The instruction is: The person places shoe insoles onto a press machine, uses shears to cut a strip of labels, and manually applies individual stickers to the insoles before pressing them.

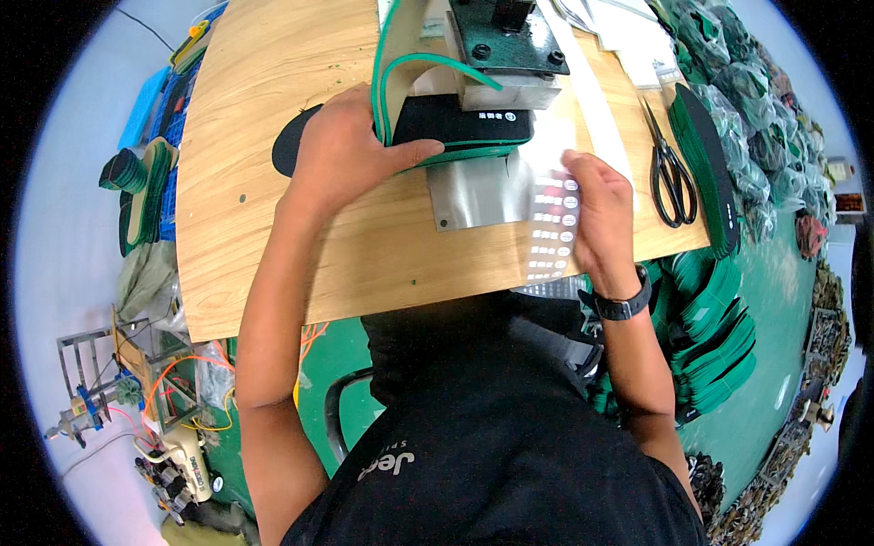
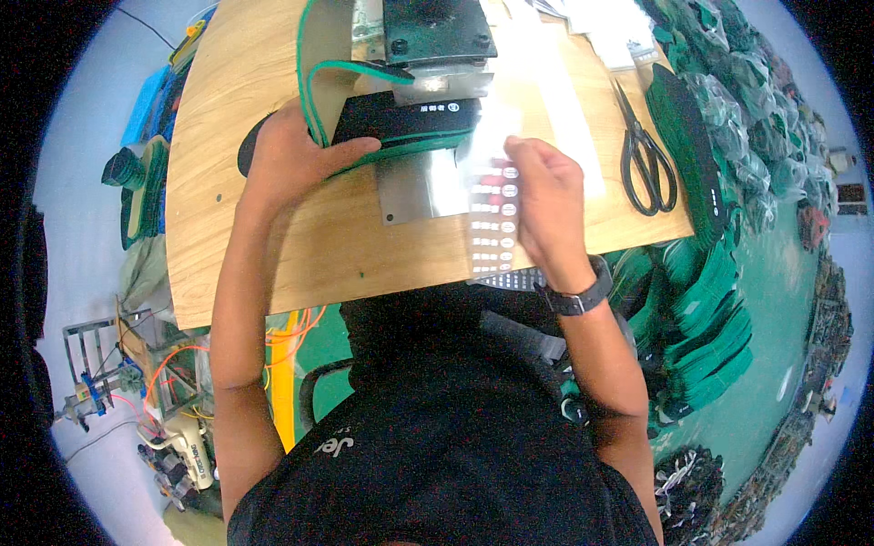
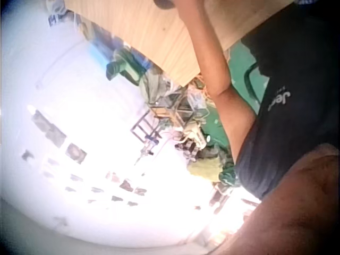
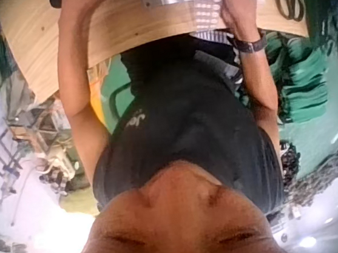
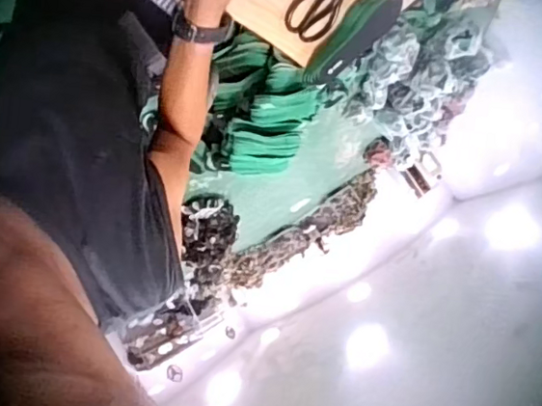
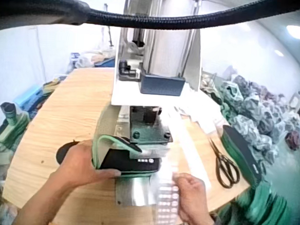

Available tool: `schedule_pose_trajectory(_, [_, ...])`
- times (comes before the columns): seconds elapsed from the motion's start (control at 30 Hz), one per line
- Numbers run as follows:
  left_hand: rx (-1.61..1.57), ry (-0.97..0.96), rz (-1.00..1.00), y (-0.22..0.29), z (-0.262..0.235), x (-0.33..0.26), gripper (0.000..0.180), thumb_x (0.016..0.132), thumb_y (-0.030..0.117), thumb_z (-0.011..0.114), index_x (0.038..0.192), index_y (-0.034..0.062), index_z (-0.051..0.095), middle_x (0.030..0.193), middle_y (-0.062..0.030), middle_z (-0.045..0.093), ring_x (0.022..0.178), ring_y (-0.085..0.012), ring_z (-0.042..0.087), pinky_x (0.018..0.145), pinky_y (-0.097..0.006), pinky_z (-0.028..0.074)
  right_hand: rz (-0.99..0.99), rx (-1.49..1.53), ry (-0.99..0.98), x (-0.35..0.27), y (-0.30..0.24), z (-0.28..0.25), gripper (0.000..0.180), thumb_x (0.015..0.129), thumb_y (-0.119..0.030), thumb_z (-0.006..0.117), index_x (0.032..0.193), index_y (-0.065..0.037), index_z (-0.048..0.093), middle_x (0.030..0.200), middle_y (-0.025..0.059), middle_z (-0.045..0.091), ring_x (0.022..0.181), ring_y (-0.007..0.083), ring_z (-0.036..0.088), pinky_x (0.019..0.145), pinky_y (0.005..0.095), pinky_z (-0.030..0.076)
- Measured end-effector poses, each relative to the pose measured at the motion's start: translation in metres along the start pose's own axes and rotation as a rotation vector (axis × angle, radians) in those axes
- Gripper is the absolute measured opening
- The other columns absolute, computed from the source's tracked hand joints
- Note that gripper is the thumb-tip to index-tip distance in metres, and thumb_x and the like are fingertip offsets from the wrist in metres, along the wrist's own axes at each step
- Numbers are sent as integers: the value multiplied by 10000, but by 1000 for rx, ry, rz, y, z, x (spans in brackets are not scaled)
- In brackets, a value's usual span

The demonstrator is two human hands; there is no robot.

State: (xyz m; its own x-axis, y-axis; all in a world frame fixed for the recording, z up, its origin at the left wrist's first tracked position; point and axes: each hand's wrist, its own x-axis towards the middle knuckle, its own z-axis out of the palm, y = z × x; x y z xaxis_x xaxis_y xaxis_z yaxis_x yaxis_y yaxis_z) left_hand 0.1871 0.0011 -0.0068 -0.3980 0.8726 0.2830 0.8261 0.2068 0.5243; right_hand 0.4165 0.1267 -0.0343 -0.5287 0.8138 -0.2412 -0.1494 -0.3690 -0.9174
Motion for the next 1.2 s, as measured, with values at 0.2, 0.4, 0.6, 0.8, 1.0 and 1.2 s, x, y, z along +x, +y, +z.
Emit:
schedule_pose_trajectory(0.2, [-160,62,-82,4,-3,-1,212,731,167,645,893,31,637,707,-150,620,641,-299,588,629,-354,481,71,71,45,3,-3,9,161,889,-136,554,864,18,594,755,81,615,606,141,626,508,240,516])
schedule_pose_trajectory(0.4, [-482,231,-223,-5,-1,-5,166,757,136,576,840,-1,620,602,-18,523,571,-83,452,553,-260,417,130,20,-105,4,4,24,163,895,-112,543,820,21,600,712,70,624,554,108,592,482,218,481])
schedule_pose_trajectory(0.6, [-524,247,-222,-13,-1,-4,144,758,138,565,737,-4,562,613,23,496,589,-64,419,541,-252,391,157,-50,-174,11,5,25,206,900,-139,549,782,21,605,652,69,615,495,110,564,450,219,450])
schedule_pose_trajectory(0.8, [-525,234,-177,-6,3,-4,154,751,147,573,721,-2,553,609,20,495,585,-63,413,539,-244,387,178,-104,-192,14,3,27,213,906,-149,565,787,23,605,656,76,623,482,107,562,429,217,443])
schedule_pose_trajectory(1.0, [-447,215,-220,-6,1,-5,169,749,163,591,755,-5,582,589,4,507,574,-67,432,547,-244,402,199,-98,-162,16,4,31,217,920,-164,573,803,16,600,643,70,620,462,93,547,404,196,418])
schedule_pose_trajectory(1.2, [-300,165,-151,0,4,-8,251,734,194,638,931,39,646,630,-76,585,570,-188,530,590,-306,458,193,-121,-170,15,4,30,231,904,-159,580,765,24,606,639,72,619,479,108,560,418,219,428])
